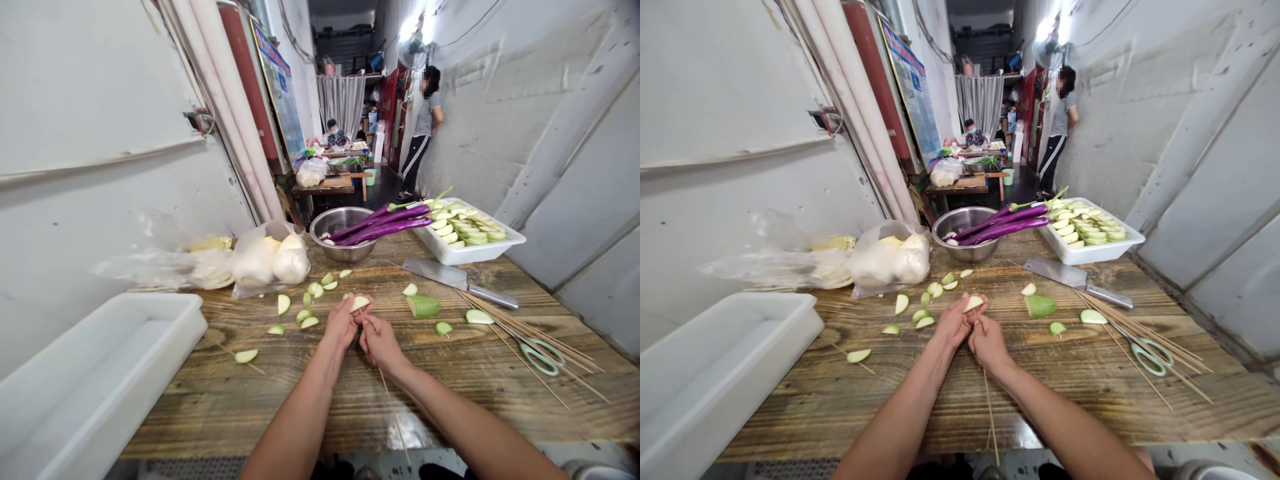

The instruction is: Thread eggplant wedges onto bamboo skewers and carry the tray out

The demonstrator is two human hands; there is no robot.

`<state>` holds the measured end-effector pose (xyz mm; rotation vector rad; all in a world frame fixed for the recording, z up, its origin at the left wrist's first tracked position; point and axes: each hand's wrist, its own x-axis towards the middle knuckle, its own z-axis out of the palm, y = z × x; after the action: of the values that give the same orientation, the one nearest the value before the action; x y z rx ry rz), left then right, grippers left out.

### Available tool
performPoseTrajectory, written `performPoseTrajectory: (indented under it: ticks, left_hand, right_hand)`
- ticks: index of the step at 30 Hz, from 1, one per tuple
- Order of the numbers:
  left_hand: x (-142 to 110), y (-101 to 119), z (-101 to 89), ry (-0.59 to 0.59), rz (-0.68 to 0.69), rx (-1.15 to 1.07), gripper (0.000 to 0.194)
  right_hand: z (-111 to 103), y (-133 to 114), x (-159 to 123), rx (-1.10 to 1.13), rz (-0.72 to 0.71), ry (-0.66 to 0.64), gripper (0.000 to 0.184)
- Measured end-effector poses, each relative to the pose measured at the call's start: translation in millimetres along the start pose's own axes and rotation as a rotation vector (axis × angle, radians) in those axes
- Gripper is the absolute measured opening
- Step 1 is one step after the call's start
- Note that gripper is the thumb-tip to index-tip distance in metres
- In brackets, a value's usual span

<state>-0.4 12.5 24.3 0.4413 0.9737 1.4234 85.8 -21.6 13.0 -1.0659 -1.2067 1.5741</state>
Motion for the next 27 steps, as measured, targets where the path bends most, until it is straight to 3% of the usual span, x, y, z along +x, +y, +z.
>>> performPoseTrajectory:
  ticks: [27]
  left_hand:
    - [1.2, -9.1, -2.5, -0.027, -0.018, 0.027, 0.013]
  right_hand:
    - [-0.8, 1.6, 2.2, 0.134, 0.066, 0.038, 0.028]
